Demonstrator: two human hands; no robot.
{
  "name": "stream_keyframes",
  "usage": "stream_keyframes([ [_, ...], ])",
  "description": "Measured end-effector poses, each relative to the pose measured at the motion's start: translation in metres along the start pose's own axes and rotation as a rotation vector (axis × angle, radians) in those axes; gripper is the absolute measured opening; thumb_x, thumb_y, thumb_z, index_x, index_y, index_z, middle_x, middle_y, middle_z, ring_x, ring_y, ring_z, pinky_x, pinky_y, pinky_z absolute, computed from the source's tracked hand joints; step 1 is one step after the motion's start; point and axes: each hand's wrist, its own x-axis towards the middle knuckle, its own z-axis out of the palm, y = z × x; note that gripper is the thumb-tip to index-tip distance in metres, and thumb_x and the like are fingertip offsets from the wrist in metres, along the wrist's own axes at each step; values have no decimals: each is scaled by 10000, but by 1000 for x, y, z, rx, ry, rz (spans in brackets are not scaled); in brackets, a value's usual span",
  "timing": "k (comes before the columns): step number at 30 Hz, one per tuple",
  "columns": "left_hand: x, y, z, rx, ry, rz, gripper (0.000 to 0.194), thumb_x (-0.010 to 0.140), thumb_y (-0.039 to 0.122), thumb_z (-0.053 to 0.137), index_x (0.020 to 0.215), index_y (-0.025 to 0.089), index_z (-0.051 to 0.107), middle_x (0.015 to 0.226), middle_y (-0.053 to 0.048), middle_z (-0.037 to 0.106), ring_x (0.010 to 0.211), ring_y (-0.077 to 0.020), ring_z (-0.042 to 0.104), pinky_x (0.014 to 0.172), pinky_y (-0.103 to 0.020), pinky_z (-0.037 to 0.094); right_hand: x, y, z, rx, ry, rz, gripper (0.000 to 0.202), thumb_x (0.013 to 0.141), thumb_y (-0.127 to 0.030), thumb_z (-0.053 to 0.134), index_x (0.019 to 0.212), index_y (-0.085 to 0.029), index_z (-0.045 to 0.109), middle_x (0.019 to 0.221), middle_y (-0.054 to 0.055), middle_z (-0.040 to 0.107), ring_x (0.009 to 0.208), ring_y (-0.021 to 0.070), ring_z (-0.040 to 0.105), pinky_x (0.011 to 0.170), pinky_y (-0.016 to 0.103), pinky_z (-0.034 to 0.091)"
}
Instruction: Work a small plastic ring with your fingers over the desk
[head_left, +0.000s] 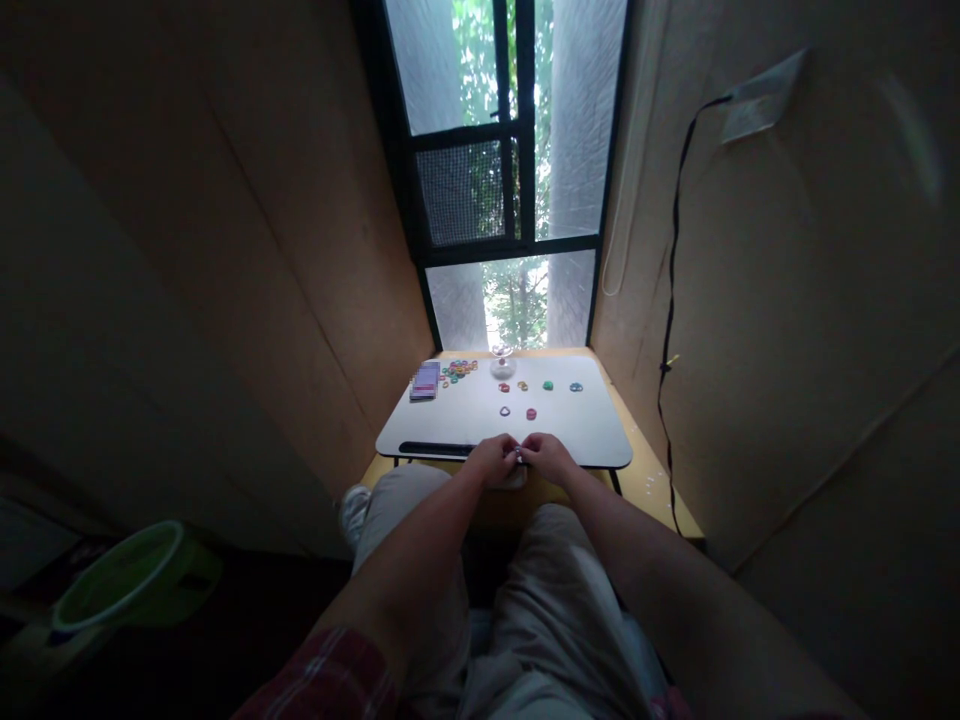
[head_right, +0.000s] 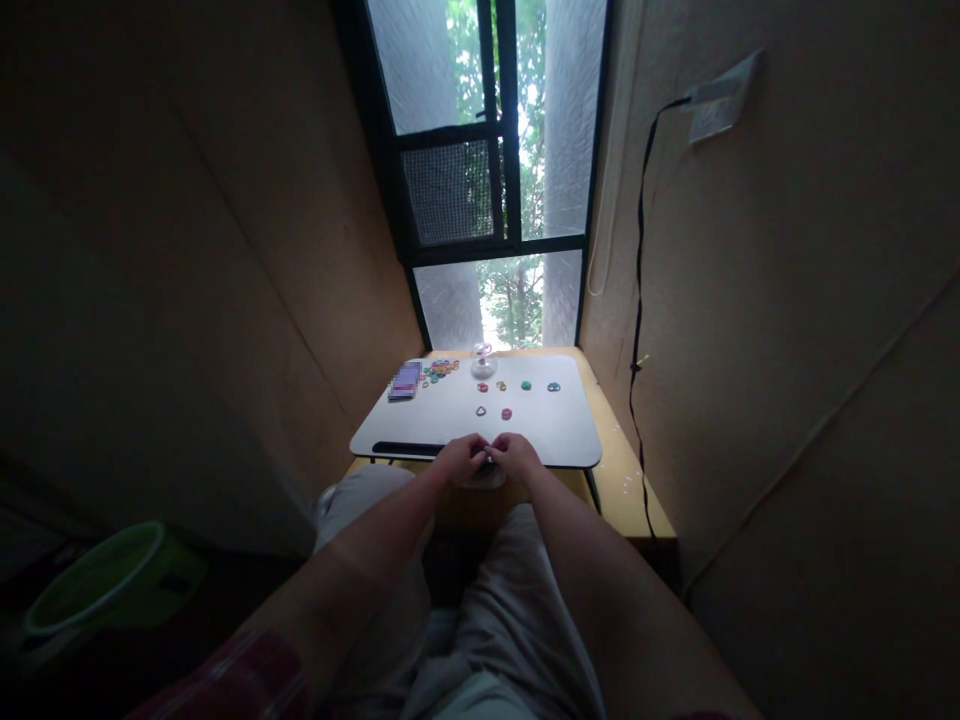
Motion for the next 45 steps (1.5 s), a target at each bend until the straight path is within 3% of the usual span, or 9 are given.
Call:
stream_keyframes([
  [4, -3, 1, 1, 26, -5, -10, 168, 820, 311, 602, 919, 198, 677, 862, -49, 722, 791, -188, 644, 692, -258, 456, 1, 4, 0, -6, 10, -6, 77, 747, -219, 630, 709, -157, 655, 642, 1, 647, 589, 111, 550, 543, 206, 387],
  [18, -3, 5, 1, 40, 67, -44, 139, 835, 297, 590, 924, 204, 643, 866, -37, 709, 775, -171, 631, 680, -257, 437, 1, 13, 3, 36, 11, -49, 104, 730, -257, 607, 673, -171, 617, 615, -11, 604, 567, 114, 514, 531, 221, 368],
  [28, -8, 9, -1, 58, 77, -27, 135, 844, 314, 584, 915, 209, 629, 828, -29, 705, 744, -167, 630, 647, -253, 421, 2, 10, 3, 76, 0, -59, 318, 850, -353, 501, 618, -168, 617, 598, 9, 625, 584, 126, 542, 549, 225, 388],
  [45, -12, 8, -3, 79, 26, -6, 197, 856, 378, 580, 904, 204, 660, 843, -43, 717, 742, -166, 632, 656, -250, 429, 1, 14, 7, 86, 29, -51, 64, 715, -193, 591, 676, -170, 636, 614, -8, 620, 566, 113, 522, 527, 214, 383],
])
